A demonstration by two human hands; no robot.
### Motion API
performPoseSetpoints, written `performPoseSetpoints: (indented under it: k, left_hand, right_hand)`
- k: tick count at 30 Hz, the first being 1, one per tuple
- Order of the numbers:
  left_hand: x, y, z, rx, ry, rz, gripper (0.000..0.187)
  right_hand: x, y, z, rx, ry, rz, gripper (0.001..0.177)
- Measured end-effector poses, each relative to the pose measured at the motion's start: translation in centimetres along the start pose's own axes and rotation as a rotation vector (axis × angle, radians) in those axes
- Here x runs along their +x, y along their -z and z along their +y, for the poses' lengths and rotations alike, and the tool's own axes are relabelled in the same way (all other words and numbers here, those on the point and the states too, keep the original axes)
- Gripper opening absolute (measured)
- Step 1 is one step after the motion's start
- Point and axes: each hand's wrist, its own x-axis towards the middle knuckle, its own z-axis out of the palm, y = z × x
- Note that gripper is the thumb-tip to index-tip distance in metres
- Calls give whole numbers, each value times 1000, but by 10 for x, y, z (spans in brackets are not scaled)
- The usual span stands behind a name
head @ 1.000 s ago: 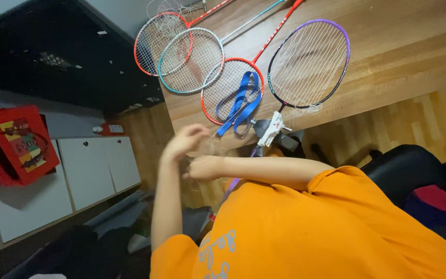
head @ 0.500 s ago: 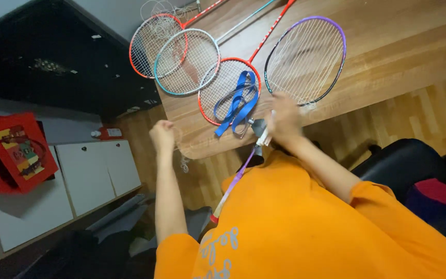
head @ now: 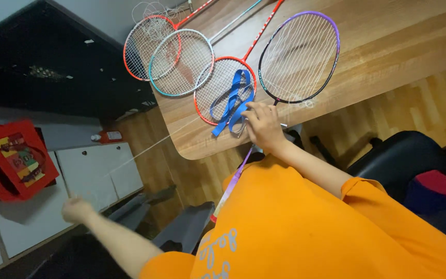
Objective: Repairing and restringing a badminton racket using string and a glue gun.
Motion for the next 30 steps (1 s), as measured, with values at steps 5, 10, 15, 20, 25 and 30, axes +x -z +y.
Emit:
performPoseSetpoints:
  k: [5, 10, 15, 20, 25, 30]
  left_hand:
    - [-36, 34, -30, 26, 28, -109, 10]
    - [-68, 56, -45, 28, 43, -208, 10]
    - [-100, 57, -35, 42, 40, -332, 11]
    - [-179, -25, 180, -363, -247, -558, 17]
    - [-257, -115, 325, -418, -475, -1012, 22]
    - [-262, -185, 345, -406, -303, -1445, 11]
  right_hand:
    - [31, -3, -17, 213, 38, -169, 52]
    - [60, -98, 9, 116, 12, -542, 37]
    - [64, -124, 10, 260, -16, -413, 23]
    - [19, -160, 9, 277, 17, -464, 14]
    - [-6, -101, 11, 280, 158, -367, 11]
    - [-6, -29, 5, 114, 240, -314, 17]
